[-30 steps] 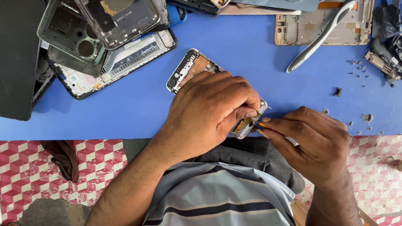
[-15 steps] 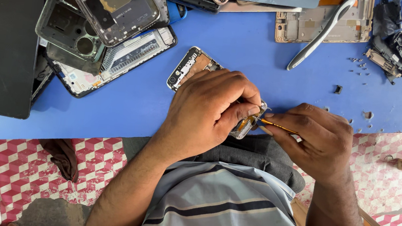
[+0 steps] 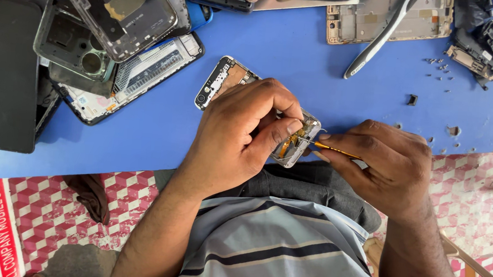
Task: The person uses a screwdriver to remove screws and pry open a smartphone chassis. They disconnect a ribbon cable and remove a small internal component from the device.
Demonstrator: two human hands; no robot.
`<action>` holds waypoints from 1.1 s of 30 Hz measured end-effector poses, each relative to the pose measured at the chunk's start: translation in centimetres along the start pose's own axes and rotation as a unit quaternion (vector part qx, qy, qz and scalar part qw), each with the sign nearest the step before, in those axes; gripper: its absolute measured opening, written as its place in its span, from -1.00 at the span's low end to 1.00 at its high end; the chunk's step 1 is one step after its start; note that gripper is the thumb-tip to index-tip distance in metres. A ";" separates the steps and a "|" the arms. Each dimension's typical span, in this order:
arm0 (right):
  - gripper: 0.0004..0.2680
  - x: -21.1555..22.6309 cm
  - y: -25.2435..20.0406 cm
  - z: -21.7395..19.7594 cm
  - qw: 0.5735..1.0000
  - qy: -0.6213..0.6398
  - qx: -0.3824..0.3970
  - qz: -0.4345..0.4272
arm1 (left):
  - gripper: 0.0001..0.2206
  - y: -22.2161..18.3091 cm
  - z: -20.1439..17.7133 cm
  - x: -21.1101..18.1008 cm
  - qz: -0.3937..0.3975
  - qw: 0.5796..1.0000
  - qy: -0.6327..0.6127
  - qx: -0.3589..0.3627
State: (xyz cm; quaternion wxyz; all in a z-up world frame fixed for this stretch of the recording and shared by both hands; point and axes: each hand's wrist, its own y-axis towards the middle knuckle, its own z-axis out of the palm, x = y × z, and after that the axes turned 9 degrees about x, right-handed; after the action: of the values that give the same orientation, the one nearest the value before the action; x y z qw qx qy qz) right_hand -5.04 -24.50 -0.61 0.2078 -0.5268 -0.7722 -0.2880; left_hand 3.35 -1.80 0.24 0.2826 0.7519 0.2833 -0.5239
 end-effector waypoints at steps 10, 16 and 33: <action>-0.83 -0.4 -0.1 -0.1 1.000 0.021 -0.002 -0.022 | -0.91 -1.5 -1.6 -0.2 -0.003 1.000 -0.015 0.004; -0.84 0.0 -0.3 0.1 1.000 0.018 -0.006 0.008 | -0.91 -1.4 -1.4 0.1 -0.057 0.997 -0.030 -0.030; -0.84 1.3 -0.7 0.3 0.998 0.030 -0.016 0.053 | -0.90 -1.5 -2.1 1.1 -0.027 0.994 -0.107 -0.021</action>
State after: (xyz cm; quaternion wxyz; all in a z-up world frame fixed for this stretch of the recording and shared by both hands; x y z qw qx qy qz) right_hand -6.15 -23.59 -0.14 0.2376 -0.5611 -0.7319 -0.3050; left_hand 3.93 0.83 -0.38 0.3127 0.6777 0.2828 -0.6025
